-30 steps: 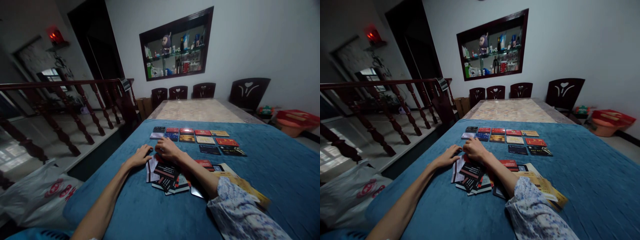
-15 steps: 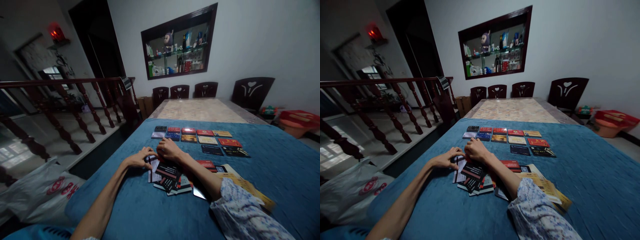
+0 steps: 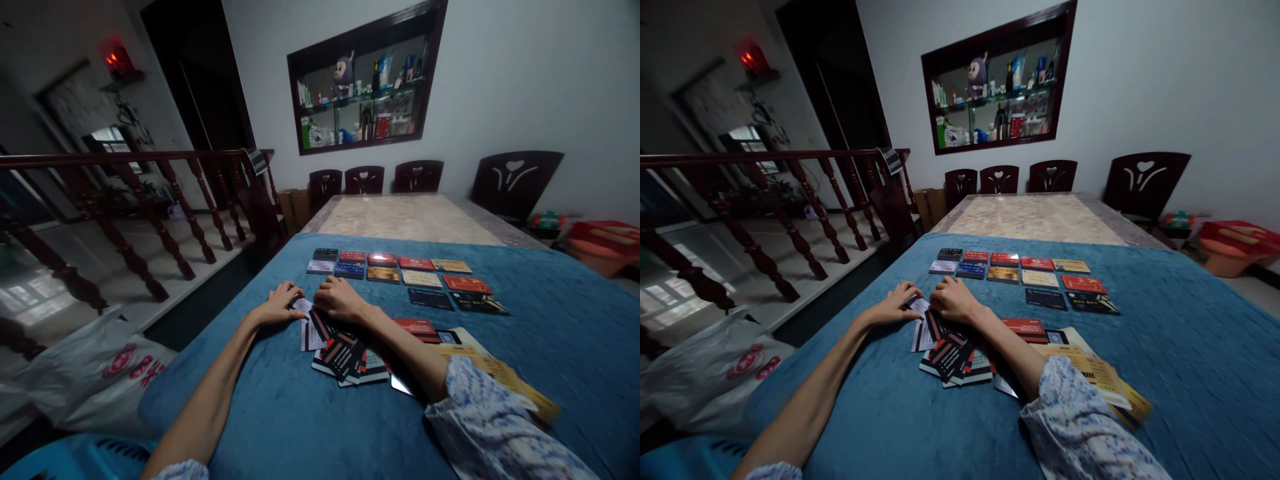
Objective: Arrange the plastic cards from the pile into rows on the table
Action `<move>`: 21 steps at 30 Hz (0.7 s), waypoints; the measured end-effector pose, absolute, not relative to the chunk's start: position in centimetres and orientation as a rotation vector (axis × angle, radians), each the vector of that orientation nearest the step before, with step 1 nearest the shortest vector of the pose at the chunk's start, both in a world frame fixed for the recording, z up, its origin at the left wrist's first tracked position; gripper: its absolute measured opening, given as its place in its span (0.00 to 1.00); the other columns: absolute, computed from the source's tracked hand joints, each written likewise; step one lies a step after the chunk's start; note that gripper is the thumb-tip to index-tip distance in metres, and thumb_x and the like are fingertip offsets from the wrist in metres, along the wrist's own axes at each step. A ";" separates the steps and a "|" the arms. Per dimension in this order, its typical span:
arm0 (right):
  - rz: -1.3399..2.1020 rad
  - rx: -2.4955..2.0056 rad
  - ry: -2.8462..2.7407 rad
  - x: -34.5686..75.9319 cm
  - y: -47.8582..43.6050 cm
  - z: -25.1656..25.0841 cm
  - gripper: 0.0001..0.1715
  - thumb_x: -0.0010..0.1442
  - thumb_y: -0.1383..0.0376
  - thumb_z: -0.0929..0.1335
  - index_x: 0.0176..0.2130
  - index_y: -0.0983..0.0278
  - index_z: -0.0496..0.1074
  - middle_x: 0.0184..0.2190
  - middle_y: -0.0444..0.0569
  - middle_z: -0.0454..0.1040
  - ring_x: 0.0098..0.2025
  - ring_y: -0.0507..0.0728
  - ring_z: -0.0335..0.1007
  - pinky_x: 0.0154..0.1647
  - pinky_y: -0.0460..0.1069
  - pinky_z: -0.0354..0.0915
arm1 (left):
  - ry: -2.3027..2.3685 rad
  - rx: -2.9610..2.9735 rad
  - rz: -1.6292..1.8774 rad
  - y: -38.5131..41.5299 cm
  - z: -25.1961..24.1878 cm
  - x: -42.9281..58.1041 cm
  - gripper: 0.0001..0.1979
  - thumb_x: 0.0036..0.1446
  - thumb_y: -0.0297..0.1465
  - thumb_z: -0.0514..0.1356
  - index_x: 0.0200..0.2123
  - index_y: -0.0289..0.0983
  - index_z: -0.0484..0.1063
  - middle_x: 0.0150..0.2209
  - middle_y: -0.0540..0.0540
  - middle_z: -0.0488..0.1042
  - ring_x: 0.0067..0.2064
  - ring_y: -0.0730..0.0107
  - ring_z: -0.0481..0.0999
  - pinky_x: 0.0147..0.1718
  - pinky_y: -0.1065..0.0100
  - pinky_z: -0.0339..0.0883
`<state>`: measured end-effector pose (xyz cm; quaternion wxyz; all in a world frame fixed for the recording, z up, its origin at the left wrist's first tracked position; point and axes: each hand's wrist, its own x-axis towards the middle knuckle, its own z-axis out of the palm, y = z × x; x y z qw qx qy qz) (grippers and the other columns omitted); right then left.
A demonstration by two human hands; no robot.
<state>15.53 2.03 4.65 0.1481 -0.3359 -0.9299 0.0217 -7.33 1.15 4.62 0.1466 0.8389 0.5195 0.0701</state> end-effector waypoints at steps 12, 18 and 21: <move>0.133 -0.952 -2.735 15.5 1.8 4.8 0.10 0.63 0.59 0.68 0.37 0.63 0.76 0.39 0.50 0.77 0.47 0.59 0.62 0.41 0.52 0.51 | 1.693 2.437 0.181 1.3 4.2 -7.7 0.18 0.60 0.45 0.57 0.46 0.39 0.66 0.50 0.41 0.66 0.53 0.53 0.66 0.53 0.48 0.59; 0.085 -0.997 -2.681 15.0 1.7 4.5 0.11 0.64 0.59 0.67 0.43 0.61 0.76 0.43 0.51 0.76 0.47 0.59 0.62 0.42 0.51 0.52 | 1.665 2.447 0.338 1.3 3.8 -7.1 0.16 0.61 0.42 0.56 0.46 0.37 0.68 0.48 0.40 0.67 0.52 0.55 0.67 0.54 0.52 0.62; 0.087 -1.020 -2.671 15.0 1.7 4.3 0.13 0.64 0.59 0.67 0.46 0.60 0.76 0.46 0.52 0.74 0.49 0.60 0.61 0.42 0.52 0.53 | 1.590 2.426 0.363 1.6 3.9 -7.7 0.16 0.61 0.36 0.56 0.50 0.37 0.68 0.47 0.41 0.67 0.51 0.57 0.69 0.54 0.56 0.64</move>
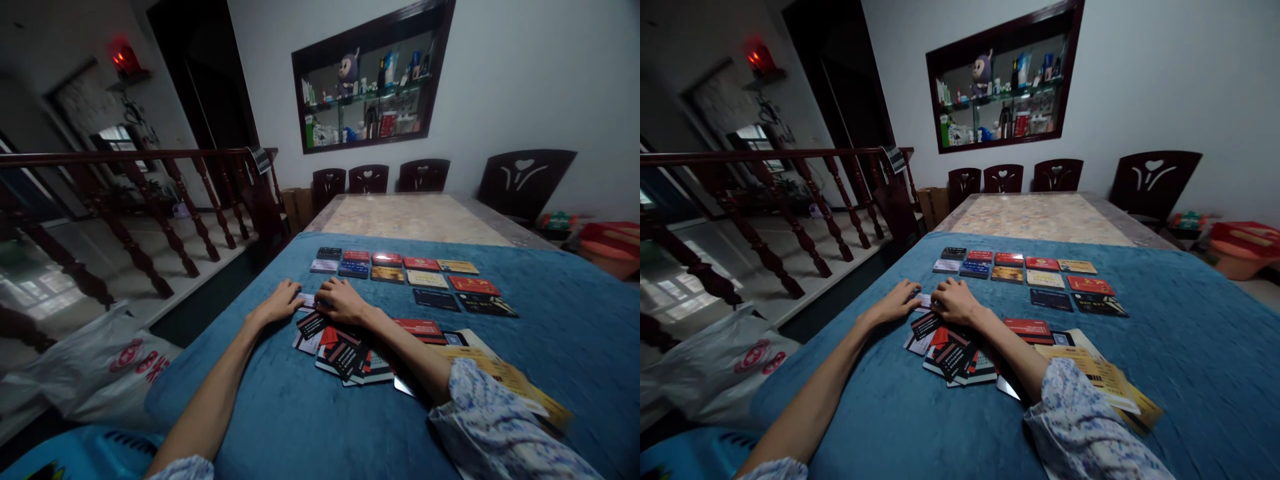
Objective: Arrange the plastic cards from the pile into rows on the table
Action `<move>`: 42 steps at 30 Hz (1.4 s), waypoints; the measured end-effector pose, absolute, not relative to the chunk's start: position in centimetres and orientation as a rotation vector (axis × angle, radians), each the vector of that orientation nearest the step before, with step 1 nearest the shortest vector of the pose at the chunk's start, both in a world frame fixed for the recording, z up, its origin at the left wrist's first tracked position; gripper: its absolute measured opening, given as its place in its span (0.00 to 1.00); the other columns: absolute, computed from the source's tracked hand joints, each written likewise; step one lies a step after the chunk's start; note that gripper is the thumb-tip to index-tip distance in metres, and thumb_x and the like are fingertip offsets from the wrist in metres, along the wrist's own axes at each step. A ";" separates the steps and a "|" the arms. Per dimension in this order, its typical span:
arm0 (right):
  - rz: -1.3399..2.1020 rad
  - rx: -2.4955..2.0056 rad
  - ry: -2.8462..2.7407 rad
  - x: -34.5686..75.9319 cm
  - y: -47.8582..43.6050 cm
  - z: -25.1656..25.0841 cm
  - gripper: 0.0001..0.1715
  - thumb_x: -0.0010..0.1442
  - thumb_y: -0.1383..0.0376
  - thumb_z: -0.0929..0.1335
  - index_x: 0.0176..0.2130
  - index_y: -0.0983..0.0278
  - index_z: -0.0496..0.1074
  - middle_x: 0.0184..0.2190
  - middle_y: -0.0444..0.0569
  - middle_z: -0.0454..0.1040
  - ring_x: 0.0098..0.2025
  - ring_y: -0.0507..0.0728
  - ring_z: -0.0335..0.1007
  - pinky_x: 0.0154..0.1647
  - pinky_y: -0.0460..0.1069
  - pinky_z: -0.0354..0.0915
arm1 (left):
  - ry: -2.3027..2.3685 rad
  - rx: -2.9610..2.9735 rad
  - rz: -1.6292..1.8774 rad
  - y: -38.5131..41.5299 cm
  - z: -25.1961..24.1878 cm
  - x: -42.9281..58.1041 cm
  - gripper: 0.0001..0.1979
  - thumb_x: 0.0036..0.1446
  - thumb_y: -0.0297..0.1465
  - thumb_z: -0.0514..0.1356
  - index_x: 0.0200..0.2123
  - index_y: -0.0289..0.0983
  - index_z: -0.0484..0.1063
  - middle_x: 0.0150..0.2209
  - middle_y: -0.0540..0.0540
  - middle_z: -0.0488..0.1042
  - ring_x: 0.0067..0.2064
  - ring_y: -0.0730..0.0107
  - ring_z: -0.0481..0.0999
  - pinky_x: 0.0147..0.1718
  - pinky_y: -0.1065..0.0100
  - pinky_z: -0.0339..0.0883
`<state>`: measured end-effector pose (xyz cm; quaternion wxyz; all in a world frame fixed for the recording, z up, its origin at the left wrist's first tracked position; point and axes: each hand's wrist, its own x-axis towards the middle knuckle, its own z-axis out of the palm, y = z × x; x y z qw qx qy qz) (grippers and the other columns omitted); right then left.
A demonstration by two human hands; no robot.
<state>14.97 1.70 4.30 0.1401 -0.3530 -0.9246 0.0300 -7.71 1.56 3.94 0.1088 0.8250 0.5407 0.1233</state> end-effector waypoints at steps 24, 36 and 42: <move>0.209 -1.085 -2.617 15.6 2.2 4.1 0.20 0.69 0.54 0.62 0.50 0.59 0.77 0.48 0.53 0.75 0.51 0.61 0.63 0.44 0.52 0.57 | 1.360 2.434 0.441 1.6 5.2 -8.2 0.14 0.56 0.32 0.58 0.45 0.39 0.78 0.47 0.45 0.76 0.49 0.61 0.72 0.54 0.63 0.64; 0.149 -1.121 -2.585 15.6 2.6 4.0 0.16 0.67 0.62 0.65 0.52 0.62 0.73 0.48 0.54 0.75 0.50 0.60 0.64 0.44 0.51 0.57 | 1.432 2.375 0.740 1.4 5.4 -7.7 0.13 0.58 0.37 0.57 0.34 0.36 0.79 0.36 0.47 0.80 0.38 0.65 0.76 0.43 0.67 0.68; 0.071 -1.172 -2.516 15.5 2.7 3.9 0.15 0.69 0.65 0.61 0.46 0.62 0.76 0.45 0.52 0.78 0.47 0.59 0.66 0.43 0.51 0.56 | 1.408 2.371 0.824 1.6 5.1 -7.1 0.13 0.59 0.36 0.58 0.34 0.35 0.80 0.35 0.47 0.81 0.36 0.66 0.77 0.42 0.68 0.69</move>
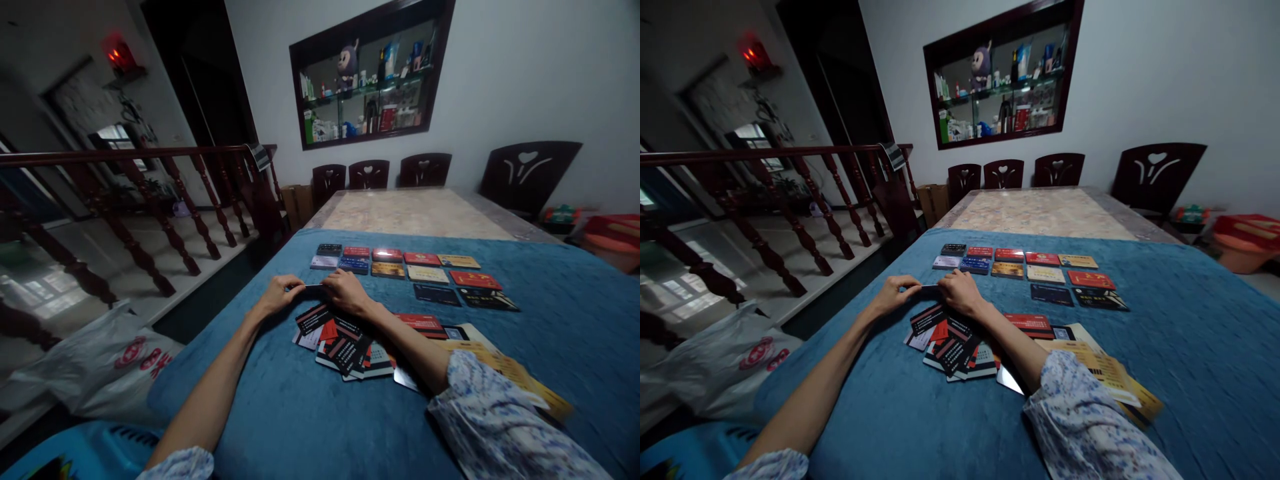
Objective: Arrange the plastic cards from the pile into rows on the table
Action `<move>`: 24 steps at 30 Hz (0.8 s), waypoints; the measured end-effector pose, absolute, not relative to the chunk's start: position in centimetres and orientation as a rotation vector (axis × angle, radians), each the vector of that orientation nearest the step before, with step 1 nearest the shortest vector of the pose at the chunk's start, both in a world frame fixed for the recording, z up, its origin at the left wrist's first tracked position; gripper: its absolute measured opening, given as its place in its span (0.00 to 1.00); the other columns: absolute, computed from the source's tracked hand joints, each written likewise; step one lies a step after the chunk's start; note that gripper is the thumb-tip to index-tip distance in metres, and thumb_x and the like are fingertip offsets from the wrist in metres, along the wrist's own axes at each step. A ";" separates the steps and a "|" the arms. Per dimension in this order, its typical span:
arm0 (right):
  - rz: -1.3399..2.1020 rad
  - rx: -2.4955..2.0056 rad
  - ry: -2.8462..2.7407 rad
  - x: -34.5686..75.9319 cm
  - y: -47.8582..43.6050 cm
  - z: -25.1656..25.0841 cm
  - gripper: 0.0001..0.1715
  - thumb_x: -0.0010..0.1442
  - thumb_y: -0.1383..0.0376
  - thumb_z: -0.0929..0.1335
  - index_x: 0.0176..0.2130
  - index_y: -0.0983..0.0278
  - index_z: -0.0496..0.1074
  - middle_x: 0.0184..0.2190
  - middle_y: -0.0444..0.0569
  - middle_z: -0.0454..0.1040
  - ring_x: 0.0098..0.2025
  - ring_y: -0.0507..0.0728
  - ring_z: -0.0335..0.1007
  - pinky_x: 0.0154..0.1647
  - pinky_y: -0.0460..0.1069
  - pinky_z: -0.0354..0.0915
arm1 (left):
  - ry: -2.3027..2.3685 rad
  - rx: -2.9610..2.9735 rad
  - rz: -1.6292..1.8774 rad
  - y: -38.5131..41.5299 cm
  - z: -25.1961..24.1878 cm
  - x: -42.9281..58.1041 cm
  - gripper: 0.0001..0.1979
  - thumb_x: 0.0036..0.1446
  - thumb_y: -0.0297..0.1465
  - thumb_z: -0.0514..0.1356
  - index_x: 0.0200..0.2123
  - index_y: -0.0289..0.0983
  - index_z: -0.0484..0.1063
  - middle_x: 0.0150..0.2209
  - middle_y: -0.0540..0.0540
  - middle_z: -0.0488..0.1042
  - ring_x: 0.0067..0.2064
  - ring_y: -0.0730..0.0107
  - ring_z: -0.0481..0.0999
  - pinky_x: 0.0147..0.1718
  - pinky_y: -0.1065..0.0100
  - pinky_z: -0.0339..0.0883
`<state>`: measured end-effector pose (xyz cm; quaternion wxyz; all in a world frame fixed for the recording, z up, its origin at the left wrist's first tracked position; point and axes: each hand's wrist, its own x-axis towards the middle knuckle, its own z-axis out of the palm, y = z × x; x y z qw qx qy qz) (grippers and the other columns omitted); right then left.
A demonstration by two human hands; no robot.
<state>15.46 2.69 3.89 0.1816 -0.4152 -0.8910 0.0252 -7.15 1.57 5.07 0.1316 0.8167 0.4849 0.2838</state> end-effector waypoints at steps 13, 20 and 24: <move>0.030 -1.222 -2.408 15.3 2.6 3.6 0.19 0.66 0.68 0.63 0.56 0.61 0.69 0.43 0.54 0.77 0.47 0.59 0.70 0.44 0.51 0.57 | 1.445 2.270 0.998 2.1 3.8 -6.9 0.14 0.54 0.28 0.58 0.44 0.36 0.76 0.36 0.48 0.80 0.37 0.67 0.77 0.41 0.66 0.70; -0.001 -1.242 -2.436 15.3 2.7 3.2 0.19 0.66 0.68 0.63 0.56 0.60 0.68 0.43 0.53 0.79 0.46 0.60 0.71 0.43 0.51 0.58 | 1.484 2.313 0.972 2.0 3.5 -6.6 0.10 0.53 0.23 0.55 0.37 0.37 0.73 0.34 0.50 0.78 0.35 0.70 0.75 0.40 0.68 0.69; 0.007 -1.297 -2.454 15.2 2.8 2.9 0.24 0.64 0.69 0.64 0.59 0.59 0.65 0.46 0.54 0.78 0.48 0.61 0.71 0.44 0.51 0.58 | 1.453 2.355 0.923 1.9 3.3 -6.6 0.11 0.52 0.23 0.56 0.39 0.37 0.70 0.35 0.50 0.76 0.34 0.70 0.73 0.40 0.67 0.68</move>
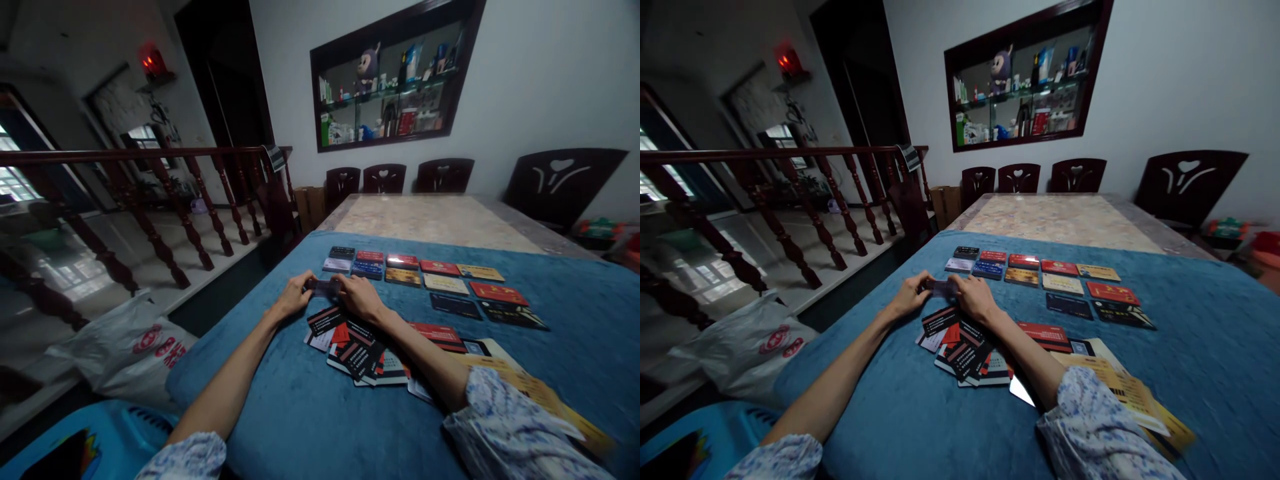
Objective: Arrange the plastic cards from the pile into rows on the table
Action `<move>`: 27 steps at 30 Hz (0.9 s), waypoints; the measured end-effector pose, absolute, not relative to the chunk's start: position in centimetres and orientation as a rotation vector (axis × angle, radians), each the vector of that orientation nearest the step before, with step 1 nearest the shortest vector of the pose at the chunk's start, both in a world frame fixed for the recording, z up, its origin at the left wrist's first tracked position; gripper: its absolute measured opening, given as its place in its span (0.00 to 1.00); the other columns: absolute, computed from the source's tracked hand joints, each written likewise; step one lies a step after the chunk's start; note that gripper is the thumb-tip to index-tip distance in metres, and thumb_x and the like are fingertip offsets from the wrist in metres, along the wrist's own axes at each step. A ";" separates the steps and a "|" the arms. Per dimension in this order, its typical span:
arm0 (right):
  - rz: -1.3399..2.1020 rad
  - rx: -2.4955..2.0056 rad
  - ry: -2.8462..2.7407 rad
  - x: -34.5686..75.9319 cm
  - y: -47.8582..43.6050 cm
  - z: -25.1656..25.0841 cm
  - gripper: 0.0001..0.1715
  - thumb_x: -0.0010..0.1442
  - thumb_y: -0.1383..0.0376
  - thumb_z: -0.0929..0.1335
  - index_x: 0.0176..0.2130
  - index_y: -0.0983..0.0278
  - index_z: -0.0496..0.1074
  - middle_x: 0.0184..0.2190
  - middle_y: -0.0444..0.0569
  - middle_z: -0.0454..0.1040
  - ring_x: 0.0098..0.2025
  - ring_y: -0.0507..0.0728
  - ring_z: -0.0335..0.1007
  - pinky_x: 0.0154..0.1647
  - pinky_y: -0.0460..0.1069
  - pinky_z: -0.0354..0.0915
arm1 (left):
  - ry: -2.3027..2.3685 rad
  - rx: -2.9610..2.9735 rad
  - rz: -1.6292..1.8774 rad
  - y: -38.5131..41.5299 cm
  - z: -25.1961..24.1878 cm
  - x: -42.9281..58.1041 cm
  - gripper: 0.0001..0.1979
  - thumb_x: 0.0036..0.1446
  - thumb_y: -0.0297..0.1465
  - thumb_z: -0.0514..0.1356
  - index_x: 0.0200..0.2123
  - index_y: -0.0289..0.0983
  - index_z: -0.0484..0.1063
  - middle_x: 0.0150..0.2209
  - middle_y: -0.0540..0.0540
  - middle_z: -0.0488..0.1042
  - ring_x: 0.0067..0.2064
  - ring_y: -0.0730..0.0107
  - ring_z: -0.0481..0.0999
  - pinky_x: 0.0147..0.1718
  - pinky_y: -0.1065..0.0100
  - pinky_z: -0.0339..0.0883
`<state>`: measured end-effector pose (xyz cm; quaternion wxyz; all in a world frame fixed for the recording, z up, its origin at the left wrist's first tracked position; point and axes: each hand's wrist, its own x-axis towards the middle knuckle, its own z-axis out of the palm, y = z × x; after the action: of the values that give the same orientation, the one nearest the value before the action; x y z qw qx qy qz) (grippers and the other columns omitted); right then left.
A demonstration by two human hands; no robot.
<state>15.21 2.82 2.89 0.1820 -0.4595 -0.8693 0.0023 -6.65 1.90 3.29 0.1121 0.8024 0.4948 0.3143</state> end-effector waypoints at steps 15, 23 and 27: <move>0.041 -1.289 -2.455 15.3 2.9 3.3 0.32 0.61 0.71 0.64 0.64 0.64 0.59 0.58 0.59 0.71 0.56 0.64 0.65 0.51 0.56 0.58 | 1.484 2.445 0.905 1.6 3.6 -5.1 0.20 0.53 0.19 0.55 0.49 0.38 0.64 0.50 0.42 0.64 0.52 0.60 0.68 0.56 0.57 0.66; -0.034 -1.338 -2.409 15.7 2.6 3.8 0.29 0.64 0.67 0.61 0.64 0.65 0.60 0.58 0.61 0.70 0.55 0.64 0.64 0.51 0.57 0.58 | 1.413 2.512 0.980 2.3 3.2 -4.6 0.24 0.52 0.18 0.58 0.52 0.39 0.63 0.50 0.44 0.62 0.53 0.62 0.68 0.59 0.56 0.65; -0.083 -1.399 -2.417 15.6 2.4 4.2 0.27 0.65 0.64 0.60 0.63 0.64 0.61 0.55 0.60 0.70 0.54 0.65 0.63 0.49 0.57 0.58 | 1.399 2.546 0.921 2.8 3.1 -4.7 0.29 0.50 0.17 0.59 0.56 0.38 0.61 0.53 0.42 0.61 0.55 0.61 0.68 0.60 0.56 0.63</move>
<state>15.59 2.43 4.23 0.1728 -0.4930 -0.8522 -0.0293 -4.71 2.78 3.06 0.0470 0.8345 0.4585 0.3019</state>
